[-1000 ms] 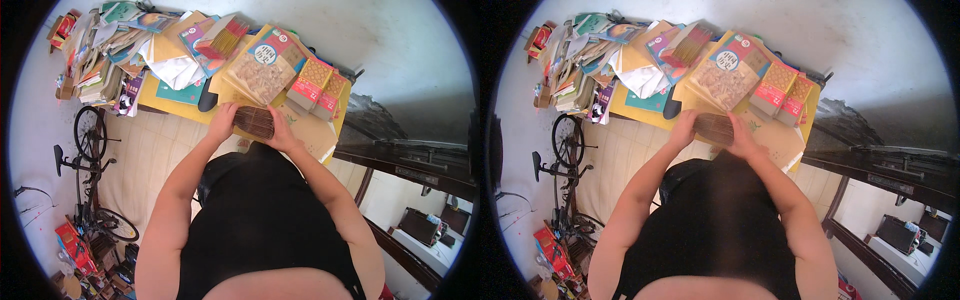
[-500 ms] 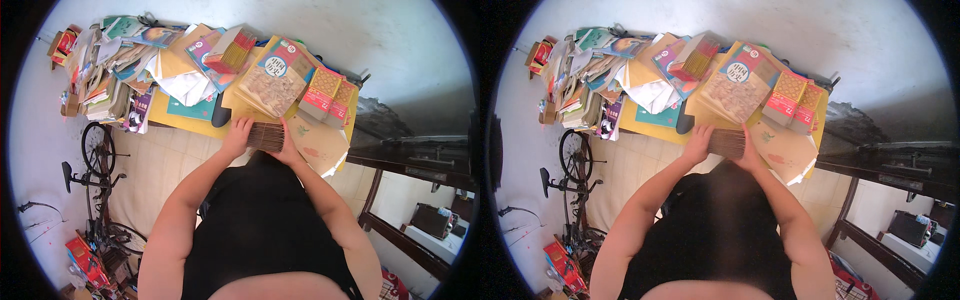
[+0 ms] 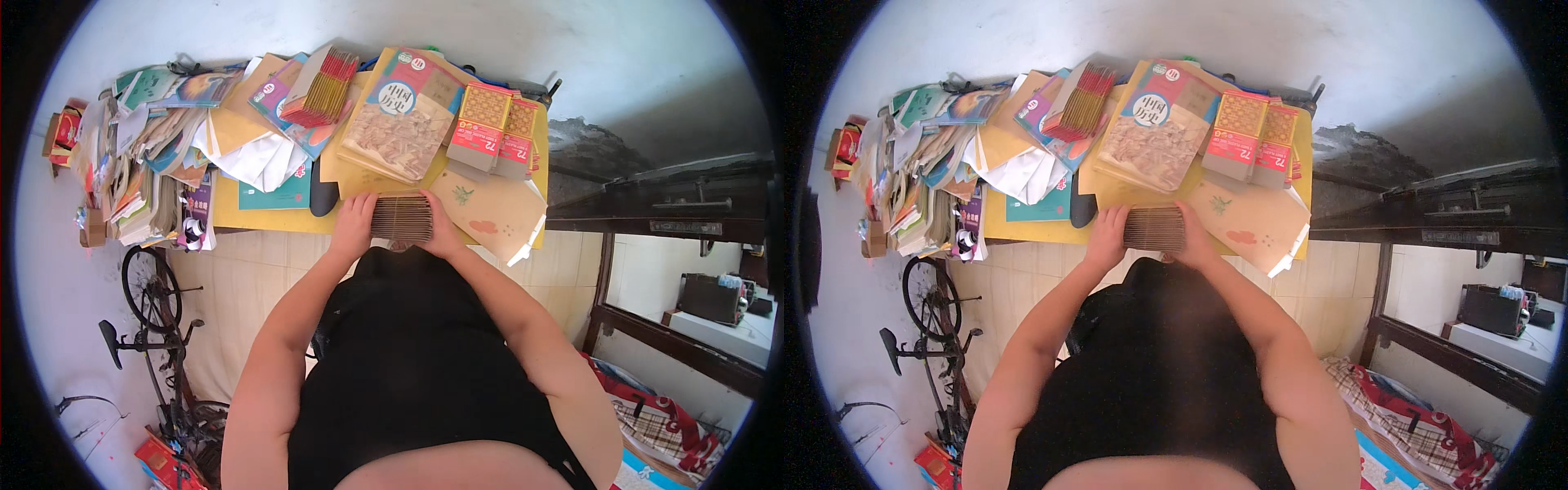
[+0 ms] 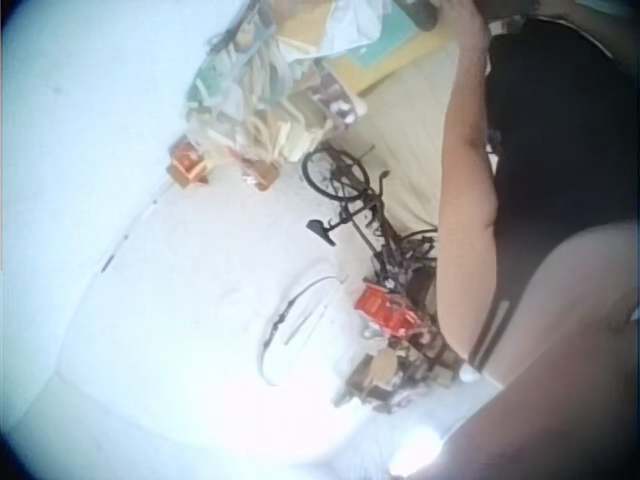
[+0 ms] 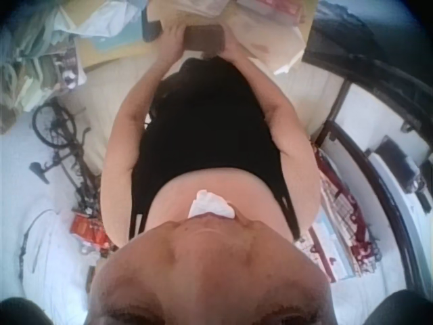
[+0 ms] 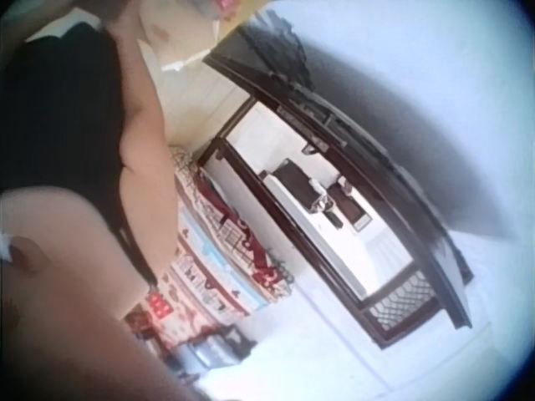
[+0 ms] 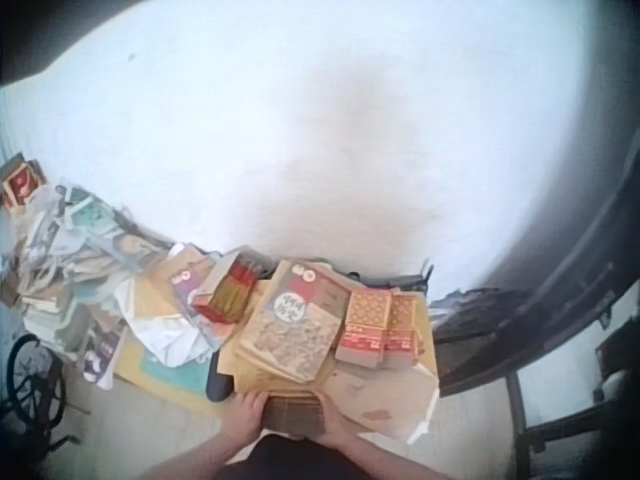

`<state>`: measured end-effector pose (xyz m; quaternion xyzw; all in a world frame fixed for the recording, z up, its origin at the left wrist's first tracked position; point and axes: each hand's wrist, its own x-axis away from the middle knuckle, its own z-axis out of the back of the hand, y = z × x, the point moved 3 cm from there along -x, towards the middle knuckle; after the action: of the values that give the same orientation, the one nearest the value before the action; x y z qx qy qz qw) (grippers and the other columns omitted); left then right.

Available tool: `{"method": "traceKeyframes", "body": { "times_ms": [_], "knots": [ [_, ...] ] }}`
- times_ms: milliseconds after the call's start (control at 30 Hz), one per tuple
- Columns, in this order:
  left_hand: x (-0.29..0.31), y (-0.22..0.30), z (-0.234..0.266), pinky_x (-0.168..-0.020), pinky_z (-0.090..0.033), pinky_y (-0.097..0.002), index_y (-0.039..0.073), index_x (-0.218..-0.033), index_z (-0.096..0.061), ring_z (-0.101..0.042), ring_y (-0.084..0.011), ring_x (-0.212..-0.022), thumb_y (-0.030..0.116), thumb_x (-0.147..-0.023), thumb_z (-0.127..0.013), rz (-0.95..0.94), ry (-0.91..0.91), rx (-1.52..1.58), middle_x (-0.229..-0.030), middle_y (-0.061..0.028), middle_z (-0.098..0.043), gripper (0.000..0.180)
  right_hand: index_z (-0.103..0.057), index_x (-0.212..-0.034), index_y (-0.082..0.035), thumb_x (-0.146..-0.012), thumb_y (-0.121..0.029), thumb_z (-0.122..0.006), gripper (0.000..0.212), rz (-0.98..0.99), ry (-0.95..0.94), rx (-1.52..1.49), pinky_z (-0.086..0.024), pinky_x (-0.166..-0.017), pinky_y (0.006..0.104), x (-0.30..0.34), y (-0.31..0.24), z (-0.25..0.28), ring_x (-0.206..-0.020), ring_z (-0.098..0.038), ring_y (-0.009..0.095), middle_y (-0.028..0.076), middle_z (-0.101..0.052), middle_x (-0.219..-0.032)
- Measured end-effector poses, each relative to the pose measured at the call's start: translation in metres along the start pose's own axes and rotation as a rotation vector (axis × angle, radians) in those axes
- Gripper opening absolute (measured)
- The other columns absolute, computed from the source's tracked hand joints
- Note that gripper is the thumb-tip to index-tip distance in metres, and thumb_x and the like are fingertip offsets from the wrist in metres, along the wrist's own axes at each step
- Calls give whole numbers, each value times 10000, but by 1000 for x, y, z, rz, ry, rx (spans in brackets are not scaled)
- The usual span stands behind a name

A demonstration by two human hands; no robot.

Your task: The person organizes and bundles stacks of toy cap cards using rubber bands, packs items into a tote bag, and walks out of the room into the living area.

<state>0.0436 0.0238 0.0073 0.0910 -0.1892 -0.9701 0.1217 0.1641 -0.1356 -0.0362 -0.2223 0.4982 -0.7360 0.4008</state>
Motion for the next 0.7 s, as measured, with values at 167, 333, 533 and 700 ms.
{"method": "traceKeyframes", "body": {
  "times_ms": [167, 333, 533, 700],
  "knots": [
    [-4, -1, 10, -882, -428, -394, 35, -1198, -447, -492, -346, -1018, -55, -607, -629, 22, 6, -32, -1101, -156, -528, 625, -271, -1345, -31, -517, -226, -885, 1049, 18, -82, 22, -386, -989, 408, -4, -12, 9, -1165, -461, 320, 167, -437, -1254],
    [-18, 15, 44, -885, -449, -385, 74, -1294, -405, -548, -332, -1035, 106, -578, -813, 114, -183, 325, -1114, -170, -559, 825, -311, -1312, -32, -528, -186, -861, 970, 113, -147, 155, -404, -969, 389, -15, -37, 53, -1121, -488, 302, 170, -474, -1216],
    [-39, 30, 58, -874, -450, -328, 65, -1391, -299, -548, -194, -1014, 199, -670, -817, 439, 190, 1189, -1159, -110, -521, 898, -368, -1284, -8, -712, -184, -737, 703, -432, -179, -833, -466, -902, 356, -20, -26, 67, -1046, -563, 212, 114, -548, -1161],
    [-62, 23, 69, -914, -419, -329, 2, -1362, -316, -498, -200, -1086, 264, -747, -761, 490, 125, 1259, -1196, -131, -486, 803, -406, -1304, -50, -802, -221, -643, 581, -613, 24, -1412, -381, -1020, 431, -16, -10, 55, -1158, -516, 275, 129, -520, -1270]
  ]
}}
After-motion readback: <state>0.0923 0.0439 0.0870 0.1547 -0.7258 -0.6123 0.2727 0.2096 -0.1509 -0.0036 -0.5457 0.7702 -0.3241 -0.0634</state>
